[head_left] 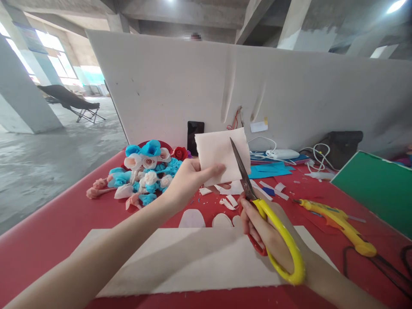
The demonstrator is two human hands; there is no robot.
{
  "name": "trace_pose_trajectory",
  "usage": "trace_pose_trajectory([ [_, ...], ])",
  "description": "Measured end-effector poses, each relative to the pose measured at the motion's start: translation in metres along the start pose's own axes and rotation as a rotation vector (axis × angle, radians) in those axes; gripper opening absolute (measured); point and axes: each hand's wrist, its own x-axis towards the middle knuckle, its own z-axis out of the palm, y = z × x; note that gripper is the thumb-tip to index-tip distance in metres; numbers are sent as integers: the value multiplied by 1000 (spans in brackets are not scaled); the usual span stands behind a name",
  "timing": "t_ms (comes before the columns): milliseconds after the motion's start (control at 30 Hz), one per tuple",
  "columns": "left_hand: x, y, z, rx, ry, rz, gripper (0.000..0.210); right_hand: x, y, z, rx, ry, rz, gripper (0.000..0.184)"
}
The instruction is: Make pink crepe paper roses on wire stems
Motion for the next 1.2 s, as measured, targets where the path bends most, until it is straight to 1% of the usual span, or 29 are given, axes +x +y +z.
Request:
trace_pose_trajectory([
  [67,1,-1,-1,-25,11,12,31,-1,0,0,0,-3,54,36],
  [133,2,-2,-1,-59,15,18,28,1,6,0,59,-21,82,39],
  [200,2,-3,-1,-84,7,6,27,4,15,3,143,-89,82,41],
  [300,3,-4,0,-114,-22,-16,26,8,25,6,240,-186,31,40],
  [467,3,-5,2,-113,-54,-37,25,11,28,8,298,-173,18,39],
  [533,2,-6,3,-108,-59,-44,22,12,29,7,324,-197,5,42],
  [633,1,-7,4,-107,-79,-48,23,14,30,4,323,-224,16,44],
  [700,1,-8,5,-112,-99,-50,23,13,27,4,308,-194,44,46],
  [833,2,-10,6,-121,-125,-55,22,6,18,7,322,-79,99,50],
  [967,3,-14,6,-123,-139,-68,23,1,12,10,238,-49,173,57],
  [1100,5,-18,7,-124,-130,-90,22,0,10,9,131,44,119,57],
  [1200,7,-22,9,-121,-121,-107,22,3,13,7,121,55,120,56],
])
